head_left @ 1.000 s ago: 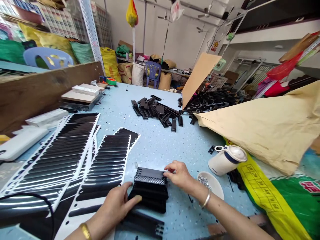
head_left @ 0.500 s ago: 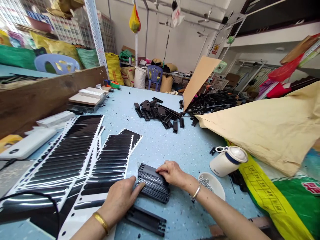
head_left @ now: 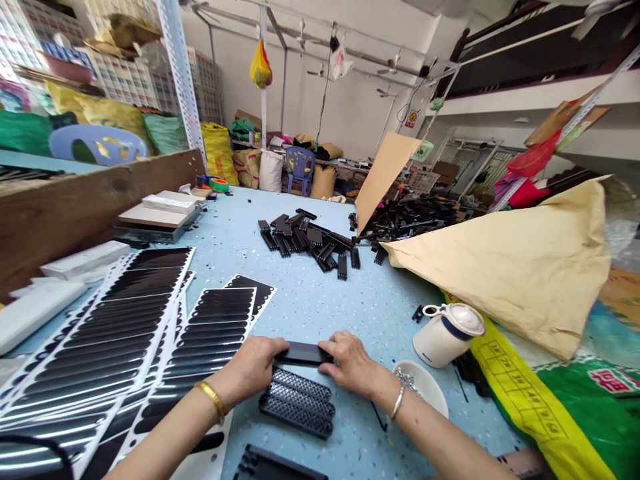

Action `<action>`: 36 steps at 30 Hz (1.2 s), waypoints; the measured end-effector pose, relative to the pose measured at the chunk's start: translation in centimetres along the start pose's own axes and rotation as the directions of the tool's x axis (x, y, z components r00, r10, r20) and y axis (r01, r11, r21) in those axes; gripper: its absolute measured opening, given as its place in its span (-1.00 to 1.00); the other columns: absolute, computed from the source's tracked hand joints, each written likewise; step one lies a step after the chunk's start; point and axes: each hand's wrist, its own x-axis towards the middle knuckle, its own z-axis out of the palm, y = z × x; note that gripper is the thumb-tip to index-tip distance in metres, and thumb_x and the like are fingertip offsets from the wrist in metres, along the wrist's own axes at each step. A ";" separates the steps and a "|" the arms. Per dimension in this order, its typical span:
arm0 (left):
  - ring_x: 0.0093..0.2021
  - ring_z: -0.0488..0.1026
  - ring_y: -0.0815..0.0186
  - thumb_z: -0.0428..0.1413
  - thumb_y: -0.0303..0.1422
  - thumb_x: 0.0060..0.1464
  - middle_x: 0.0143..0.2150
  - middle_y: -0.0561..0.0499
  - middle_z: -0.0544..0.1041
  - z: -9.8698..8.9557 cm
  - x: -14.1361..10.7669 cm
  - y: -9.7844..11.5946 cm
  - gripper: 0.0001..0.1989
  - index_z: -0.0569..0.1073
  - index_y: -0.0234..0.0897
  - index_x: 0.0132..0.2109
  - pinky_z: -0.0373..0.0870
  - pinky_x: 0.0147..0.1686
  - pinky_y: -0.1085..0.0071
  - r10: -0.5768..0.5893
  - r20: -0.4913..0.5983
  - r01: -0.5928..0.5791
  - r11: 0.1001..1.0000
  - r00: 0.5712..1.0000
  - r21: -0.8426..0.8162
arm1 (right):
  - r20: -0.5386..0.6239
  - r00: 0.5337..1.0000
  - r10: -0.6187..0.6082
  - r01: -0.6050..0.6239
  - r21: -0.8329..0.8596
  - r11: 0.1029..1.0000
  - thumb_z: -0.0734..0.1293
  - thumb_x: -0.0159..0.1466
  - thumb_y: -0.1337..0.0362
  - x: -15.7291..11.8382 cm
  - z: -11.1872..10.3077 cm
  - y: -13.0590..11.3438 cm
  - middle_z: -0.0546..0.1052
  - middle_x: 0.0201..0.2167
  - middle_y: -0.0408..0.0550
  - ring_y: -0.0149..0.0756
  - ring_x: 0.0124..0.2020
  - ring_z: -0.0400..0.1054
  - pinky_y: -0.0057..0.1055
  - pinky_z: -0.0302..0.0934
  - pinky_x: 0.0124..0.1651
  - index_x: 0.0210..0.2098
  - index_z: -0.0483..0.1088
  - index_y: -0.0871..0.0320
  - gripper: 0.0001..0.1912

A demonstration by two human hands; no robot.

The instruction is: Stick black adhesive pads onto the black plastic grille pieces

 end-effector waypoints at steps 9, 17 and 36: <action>-0.19 0.59 0.14 -0.11 -0.33 0.18 -0.22 -0.09 0.67 -0.2 -0.4 0.6 -0.62 0.59 -0.27 -0.09 0.43 -0.15 0.33 -0.047 -0.020 0.045 0.995 0.999 -0.094 | 0.049 0.999 -0.005 0.001 0.084 0.996 0.25 0.33 0.22 -0.7 -0.5 -1.2 0.50 -0.44 -0.09 -0.30 -0.33 0.36 -0.44 0.14 -0.23 -0.35 0.55 0.11 -0.76; 0.17 0.42 0.08 -0.15 -0.15 0.27 0.18 -0.11 0.48 2.8 -3.8 0.9 -0.51 0.43 -0.26 0.17 0.31 0.18 0.13 -0.179 -0.147 0.119 0.931 0.973 -0.345 | -0.251 0.964 0.091 -0.024 0.256 0.966 0.43 0.14 -0.05 -9.3 0.8 -4.8 0.43 -0.49 -0.06 -0.22 -0.42 0.32 -0.31 0.21 -0.35 -0.44 0.40 0.15 -0.62; 0.25 0.32 0.08 -0.11 -0.06 0.23 0.24 -0.15 0.42 3.0 -6.9 1.9 -0.40 0.34 -0.38 0.23 0.16 0.27 0.15 -0.355 -0.265 0.172 0.831 0.896 -0.529 | -0.232 0.955 0.184 -0.120 0.267 0.956 0.21 0.36 0.15 -11.3 4.6 -5.8 0.44 -0.60 -0.04 -0.32 -0.53 0.32 -0.40 0.13 -0.40 -0.59 0.39 0.17 -0.57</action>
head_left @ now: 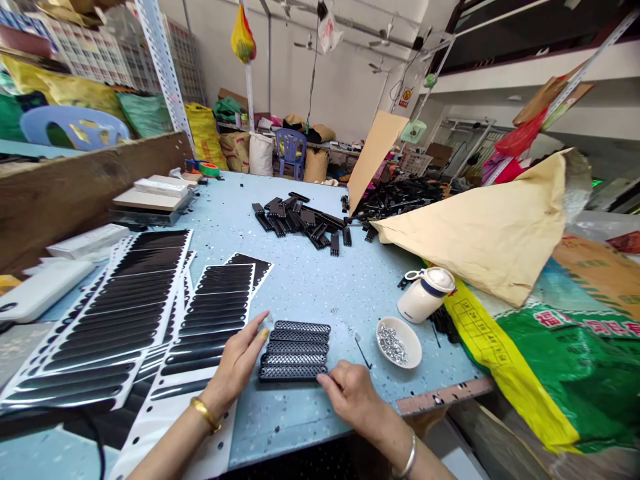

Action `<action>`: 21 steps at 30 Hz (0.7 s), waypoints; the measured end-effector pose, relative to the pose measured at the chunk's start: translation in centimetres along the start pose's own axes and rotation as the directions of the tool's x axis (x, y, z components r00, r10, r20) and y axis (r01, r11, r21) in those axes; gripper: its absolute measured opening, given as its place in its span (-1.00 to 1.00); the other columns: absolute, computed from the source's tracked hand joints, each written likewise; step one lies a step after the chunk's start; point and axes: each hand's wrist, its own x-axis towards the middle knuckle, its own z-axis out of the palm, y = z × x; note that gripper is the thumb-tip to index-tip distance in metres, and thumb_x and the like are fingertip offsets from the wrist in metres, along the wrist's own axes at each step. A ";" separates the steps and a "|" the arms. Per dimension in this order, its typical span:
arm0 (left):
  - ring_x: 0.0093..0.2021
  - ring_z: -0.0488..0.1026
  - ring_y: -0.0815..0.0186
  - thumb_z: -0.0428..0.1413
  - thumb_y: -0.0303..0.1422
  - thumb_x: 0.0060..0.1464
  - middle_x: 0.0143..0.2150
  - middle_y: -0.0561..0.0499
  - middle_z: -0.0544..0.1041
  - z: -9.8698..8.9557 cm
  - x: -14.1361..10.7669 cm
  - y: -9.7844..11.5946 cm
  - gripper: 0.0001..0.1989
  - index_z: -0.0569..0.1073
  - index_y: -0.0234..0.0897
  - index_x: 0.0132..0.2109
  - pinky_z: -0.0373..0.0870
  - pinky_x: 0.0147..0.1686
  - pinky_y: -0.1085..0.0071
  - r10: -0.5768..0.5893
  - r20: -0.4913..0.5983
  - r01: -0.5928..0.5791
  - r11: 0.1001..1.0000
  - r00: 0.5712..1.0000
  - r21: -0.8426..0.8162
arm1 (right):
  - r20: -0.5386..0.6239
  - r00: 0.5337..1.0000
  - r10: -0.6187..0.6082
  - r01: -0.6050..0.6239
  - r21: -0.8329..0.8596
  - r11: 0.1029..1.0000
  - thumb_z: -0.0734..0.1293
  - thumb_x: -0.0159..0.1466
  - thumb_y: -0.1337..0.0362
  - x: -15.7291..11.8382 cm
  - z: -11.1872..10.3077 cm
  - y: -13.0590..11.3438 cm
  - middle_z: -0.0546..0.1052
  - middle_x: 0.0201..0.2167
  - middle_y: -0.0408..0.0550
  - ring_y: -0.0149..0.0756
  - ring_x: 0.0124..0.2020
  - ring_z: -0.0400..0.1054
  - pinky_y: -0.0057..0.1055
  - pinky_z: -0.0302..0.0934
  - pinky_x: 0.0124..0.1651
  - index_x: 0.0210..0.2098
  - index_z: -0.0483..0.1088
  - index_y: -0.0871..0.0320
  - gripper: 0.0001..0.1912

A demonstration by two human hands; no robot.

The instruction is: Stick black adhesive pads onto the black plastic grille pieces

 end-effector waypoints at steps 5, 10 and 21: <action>0.29 0.27 0.06 -0.07 -0.04 0.19 0.26 -0.22 0.38 2.8 0.7 0.1 -0.36 0.34 -0.44 0.23 0.10 0.30 0.16 -0.019 -0.102 0.008 0.994 0.995 -0.113 | -0.386 0.919 0.084 -0.007 0.196 0.980 0.08 0.43 0.18 2.1 0.6 0.7 0.54 -0.30 0.14 -0.17 -0.23 0.42 -0.28 0.28 -0.14 -0.19 0.48 0.24 -0.60; 0.17 0.41 -0.02 -0.12 -0.02 0.17 0.11 -0.28 0.53 5.1 0.8 0.0 -0.36 0.48 -0.49 0.06 0.27 0.20 0.10 -0.074 -0.175 0.048 0.988 0.982 -0.145 | -0.475 0.867 0.150 -0.012 0.282 0.959 0.08 0.41 0.14 5.2 2.5 1.0 0.57 -0.20 0.24 -0.06 -0.14 0.46 -0.12 0.33 -0.05 -0.10 0.49 0.29 -0.56; 0.11 0.47 0.00 -0.05 -0.07 0.20 0.08 -0.20 0.56 3.2 -2.3 0.0 -0.48 0.50 -0.34 0.07 0.36 0.13 0.09 -0.034 -0.212 0.013 0.995 0.977 -0.096 | -0.463 0.852 0.245 -0.035 0.416 0.909 0.10 0.43 0.14 4.8 0.7 2.4 0.62 -0.23 0.13 -0.17 -0.22 0.53 -0.27 0.41 -0.16 -0.14 0.51 0.25 -0.58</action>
